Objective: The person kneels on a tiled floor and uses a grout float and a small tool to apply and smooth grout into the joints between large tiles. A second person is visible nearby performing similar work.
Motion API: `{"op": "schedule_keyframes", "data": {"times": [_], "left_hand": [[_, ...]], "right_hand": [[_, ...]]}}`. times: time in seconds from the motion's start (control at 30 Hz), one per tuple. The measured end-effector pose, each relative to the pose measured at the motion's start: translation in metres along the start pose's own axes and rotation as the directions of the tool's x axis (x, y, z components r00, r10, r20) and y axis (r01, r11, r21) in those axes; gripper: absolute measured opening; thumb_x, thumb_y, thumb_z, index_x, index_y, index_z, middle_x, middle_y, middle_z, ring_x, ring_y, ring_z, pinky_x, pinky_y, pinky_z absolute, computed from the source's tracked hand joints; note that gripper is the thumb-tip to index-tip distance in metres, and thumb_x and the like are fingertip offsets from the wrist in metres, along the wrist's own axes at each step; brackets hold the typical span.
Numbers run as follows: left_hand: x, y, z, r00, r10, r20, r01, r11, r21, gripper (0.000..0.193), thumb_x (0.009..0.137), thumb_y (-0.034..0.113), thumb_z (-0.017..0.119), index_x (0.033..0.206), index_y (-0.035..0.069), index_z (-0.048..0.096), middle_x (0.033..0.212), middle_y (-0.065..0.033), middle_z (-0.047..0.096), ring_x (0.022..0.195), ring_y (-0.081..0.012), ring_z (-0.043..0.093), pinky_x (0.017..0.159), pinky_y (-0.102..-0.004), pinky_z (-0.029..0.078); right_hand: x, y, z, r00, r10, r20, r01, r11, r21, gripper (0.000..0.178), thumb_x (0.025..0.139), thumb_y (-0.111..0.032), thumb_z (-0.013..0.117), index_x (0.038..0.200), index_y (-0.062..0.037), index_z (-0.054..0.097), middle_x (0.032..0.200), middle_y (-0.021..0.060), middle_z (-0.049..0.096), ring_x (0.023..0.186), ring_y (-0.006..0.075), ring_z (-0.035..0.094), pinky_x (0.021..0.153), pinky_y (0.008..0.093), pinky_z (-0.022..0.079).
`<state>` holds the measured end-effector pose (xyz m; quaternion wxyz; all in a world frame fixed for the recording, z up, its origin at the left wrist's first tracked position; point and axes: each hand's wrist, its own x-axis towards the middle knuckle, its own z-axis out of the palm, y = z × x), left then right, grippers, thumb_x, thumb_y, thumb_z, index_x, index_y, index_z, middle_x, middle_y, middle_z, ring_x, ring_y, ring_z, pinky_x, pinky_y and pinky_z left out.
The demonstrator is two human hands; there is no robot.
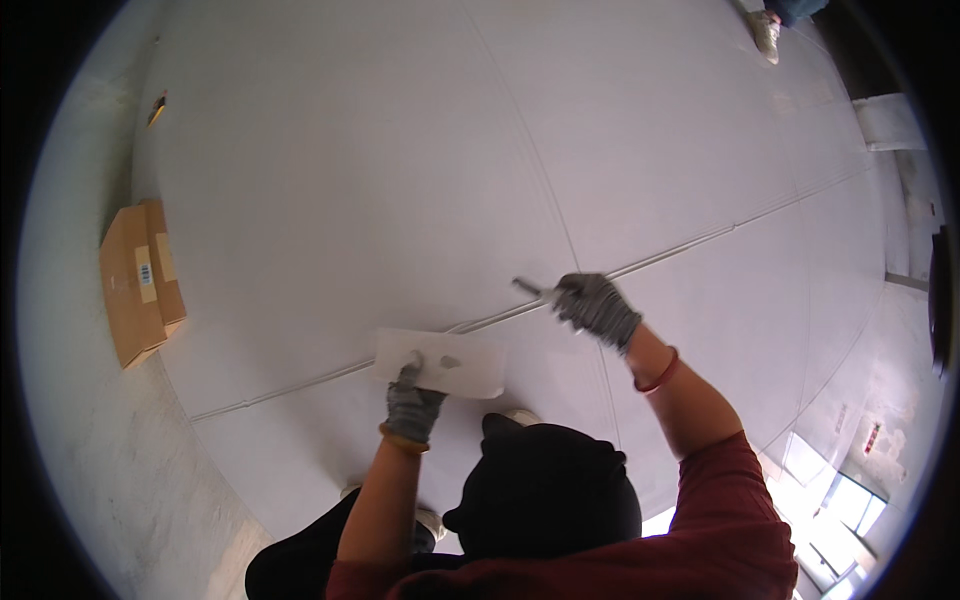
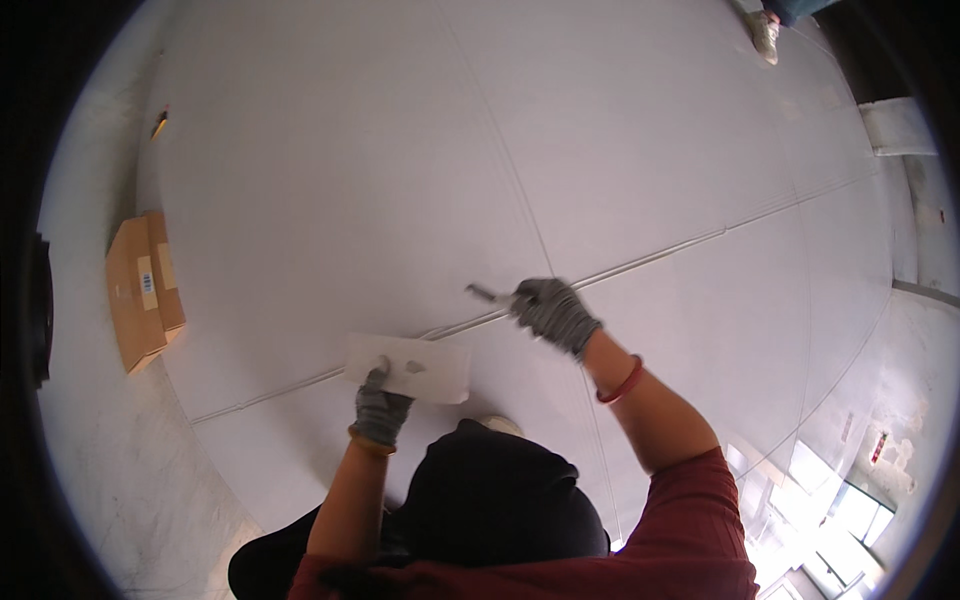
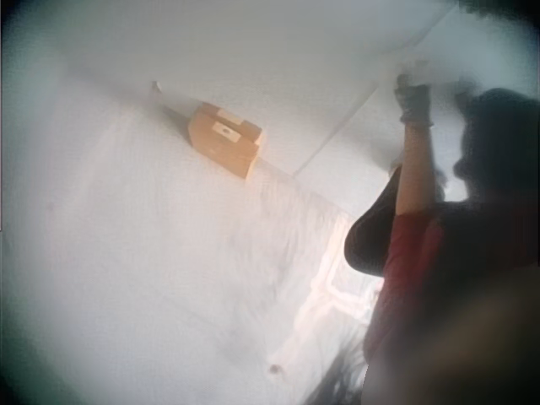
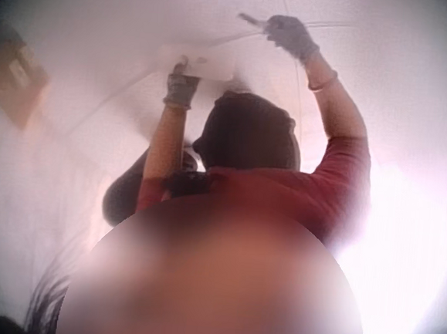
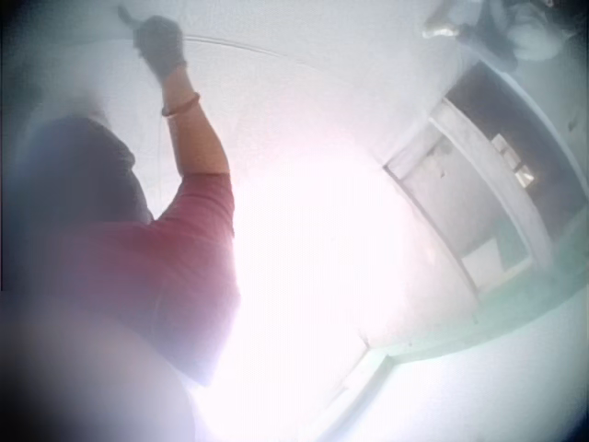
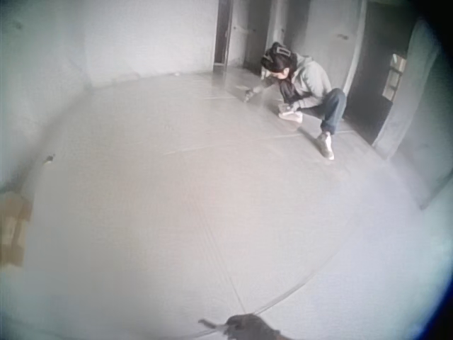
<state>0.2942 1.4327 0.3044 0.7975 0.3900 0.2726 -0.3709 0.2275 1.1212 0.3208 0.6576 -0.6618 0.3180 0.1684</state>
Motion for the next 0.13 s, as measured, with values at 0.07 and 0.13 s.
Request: {"op": "schedule_keyframes", "data": {"times": [0.07, 0.13], "left_hand": [[0.0, -0.004, 0.005, 1.0, 0.024, -0.019, -0.025, 1.0, -0.01, 0.058, 0.082, 0.021, 0.07, 0.129, 0.005, 0.041, 0.12, -0.0126, 0.051, 0.115, -0.0318, 0.05, 0.097, -0.0511, 0.045], [-0.001, -0.001, 0.005, 0.996, 0.076, -0.048, -0.072, 0.994, 0.076, 0.066, 0.08, 0.025, 0.072, 0.133, 0.004, 0.037, 0.126, -0.0129, 0.047, 0.121, -0.0306, 0.045, 0.098, -0.0544, 0.043]], "right_hand": [[-0.009, -0.023, 0.044, 0.991, -0.038, 0.131, 0.063, 0.979, -0.194, 0.035, 0.085, -0.036, 0.067, 0.088, -0.0012, 0.066, 0.066, 0.0042, 0.061, 0.058, 0.0078, 0.057, 0.05, 0.0234, 0.046], [-0.013, -0.038, 0.077, 0.985, -0.096, 0.142, 0.159, 0.82, -0.55, 0.037, 0.081, -0.042, 0.071, 0.092, -0.007, 0.069, 0.076, 0.0057, 0.069, 0.068, 0.0231, 0.065, 0.069, 0.0337, 0.052]]}}
